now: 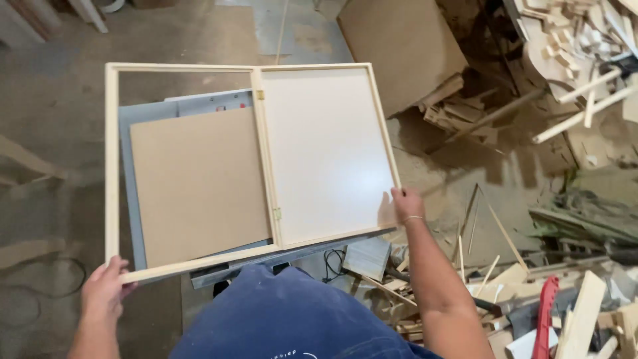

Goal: Assembling a wooden frame by applying glue to the joints and fitting the pieces together.

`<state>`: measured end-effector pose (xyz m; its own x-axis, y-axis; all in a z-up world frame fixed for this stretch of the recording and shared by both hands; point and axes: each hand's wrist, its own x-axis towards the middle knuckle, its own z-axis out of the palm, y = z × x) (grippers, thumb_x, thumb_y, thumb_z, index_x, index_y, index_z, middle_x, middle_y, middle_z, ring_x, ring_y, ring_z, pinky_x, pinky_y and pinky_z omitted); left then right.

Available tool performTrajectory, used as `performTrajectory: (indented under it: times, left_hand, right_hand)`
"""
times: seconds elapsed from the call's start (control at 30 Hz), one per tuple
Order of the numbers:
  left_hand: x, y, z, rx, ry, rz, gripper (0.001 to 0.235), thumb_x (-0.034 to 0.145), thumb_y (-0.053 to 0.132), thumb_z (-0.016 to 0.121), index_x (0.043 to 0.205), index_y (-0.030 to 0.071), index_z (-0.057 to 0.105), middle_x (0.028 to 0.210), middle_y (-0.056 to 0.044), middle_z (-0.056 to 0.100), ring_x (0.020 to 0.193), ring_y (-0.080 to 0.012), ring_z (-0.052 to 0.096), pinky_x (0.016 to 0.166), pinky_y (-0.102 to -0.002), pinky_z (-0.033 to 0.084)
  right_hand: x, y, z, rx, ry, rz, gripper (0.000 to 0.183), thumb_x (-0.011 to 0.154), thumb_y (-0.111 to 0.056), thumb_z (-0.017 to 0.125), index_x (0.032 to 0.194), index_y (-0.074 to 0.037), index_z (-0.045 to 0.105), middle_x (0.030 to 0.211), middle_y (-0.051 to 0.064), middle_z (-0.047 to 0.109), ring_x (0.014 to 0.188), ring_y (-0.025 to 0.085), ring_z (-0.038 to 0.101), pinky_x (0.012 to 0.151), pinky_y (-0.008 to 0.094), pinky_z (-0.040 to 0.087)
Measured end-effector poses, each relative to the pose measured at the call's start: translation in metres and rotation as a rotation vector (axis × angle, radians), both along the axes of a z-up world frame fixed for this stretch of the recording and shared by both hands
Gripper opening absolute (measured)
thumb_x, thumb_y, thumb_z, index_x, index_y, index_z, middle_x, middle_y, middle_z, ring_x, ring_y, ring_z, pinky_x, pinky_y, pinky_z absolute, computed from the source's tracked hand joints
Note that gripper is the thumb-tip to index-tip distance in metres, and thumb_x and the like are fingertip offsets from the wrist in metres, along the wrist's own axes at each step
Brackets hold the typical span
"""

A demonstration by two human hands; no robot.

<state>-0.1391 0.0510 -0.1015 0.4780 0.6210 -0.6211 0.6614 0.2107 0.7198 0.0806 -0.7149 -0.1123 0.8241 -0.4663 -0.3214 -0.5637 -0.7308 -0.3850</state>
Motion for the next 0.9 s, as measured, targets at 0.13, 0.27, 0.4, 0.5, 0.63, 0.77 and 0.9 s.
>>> performTrajectory:
  times: [0.13, 0.27, 0.4, 0.5, 0.63, 0.77, 0.9]
  left_hand:
    - [-0.006, 0.018, 0.049, 0.161, 0.057, 0.023, 0.03, 0.118, 0.034, 0.062, 0.116, 0.004, 0.068, 0.111, -0.007, 0.065, 0.091, -0.018, 0.064, 0.07, -0.029, 0.06]
    - [-0.003, 0.011, 0.1, 0.158, 0.166, 0.014, 0.04, 0.117, 0.038, 0.063, 0.121, -0.002, 0.067, 0.119, -0.013, 0.067, 0.097, -0.0253, 0.066, 0.078, -0.032, 0.063]
    - [-0.004, 0.041, 0.064, 0.211, 0.264, -0.095, 0.048, 0.123, 0.048, 0.055, 0.123, 0.002, 0.07, 0.104, -0.018, 0.069, 0.077, -0.0349, 0.067, 0.07, -0.043, 0.052]
    - [-0.017, 0.068, 0.023, 0.25, 0.131, -0.083, 0.046, 0.127, 0.043, 0.056, 0.122, -0.002, 0.068, 0.104, -0.019, 0.068, 0.075, -0.0375, 0.067, 0.071, -0.044, 0.057]
    - [-0.015, 0.083, 0.006, 0.252, -0.009, -0.106, 0.043, 0.129, 0.04, 0.058, 0.122, -0.002, 0.067, 0.101, -0.02, 0.066, 0.075, -0.0368, 0.067, 0.069, -0.046, 0.058]
    - [-0.001, 0.087, 0.009, 0.223, -0.072, -0.137, 0.041, 0.13, 0.039, 0.06, 0.124, 0.0, 0.067, 0.101, -0.021, 0.065, 0.078, -0.0361, 0.066, 0.071, -0.051, 0.057]
    - [-0.007, 0.097, 0.016, 0.187, -0.147, -0.15, 0.037, 0.131, 0.038, 0.062, 0.128, 0.001, 0.067, 0.1, -0.023, 0.063, 0.083, -0.035, 0.066, 0.073, -0.057, 0.056]
  right_hand:
    - [0.001, 0.06, 0.034, -0.007, 0.012, 0.036, 0.05, 0.082, -0.054, 0.054, 0.098, -0.012, 0.075, 0.109, 0.02, 0.073, 0.103, 0.041, 0.066, 0.085, 0.049, 0.05]
    - [0.005, 0.072, 0.03, 0.007, -0.103, 0.054, 0.047, 0.083, -0.051, 0.063, 0.112, -0.017, 0.077, 0.116, 0.014, 0.073, 0.111, 0.036, 0.065, 0.093, 0.047, 0.05]
    - [0.01, 0.086, 0.01, -0.097, -0.171, 0.117, 0.049, 0.084, -0.049, 0.065, 0.118, -0.014, 0.068, 0.123, 0.014, 0.063, 0.113, 0.039, 0.057, 0.097, 0.05, 0.046]
    - [0.012, 0.101, 0.012, -0.128, -0.201, 0.127, 0.047, 0.087, -0.047, 0.064, 0.106, -0.003, 0.068, 0.115, 0.02, 0.063, 0.106, 0.043, 0.057, 0.088, 0.055, 0.047]
    - [0.021, 0.112, 0.037, 0.012, -0.069, 0.03, 0.048, 0.088, -0.048, 0.061, 0.107, -0.004, 0.069, 0.116, 0.019, 0.066, 0.105, 0.042, 0.064, 0.087, 0.055, 0.051]
    - [0.026, 0.114, 0.058, 0.047, 0.053, 0.033, 0.04, 0.087, -0.045, 0.059, 0.1, -0.01, 0.07, 0.113, 0.015, 0.069, 0.103, 0.038, 0.065, 0.084, 0.05, 0.051]
    - [0.03, 0.11, 0.036, 0.06, 0.119, 0.063, 0.037, 0.09, -0.049, 0.058, 0.11, -0.021, 0.07, 0.119, 0.012, 0.07, 0.112, 0.036, 0.066, 0.092, 0.049, 0.054]
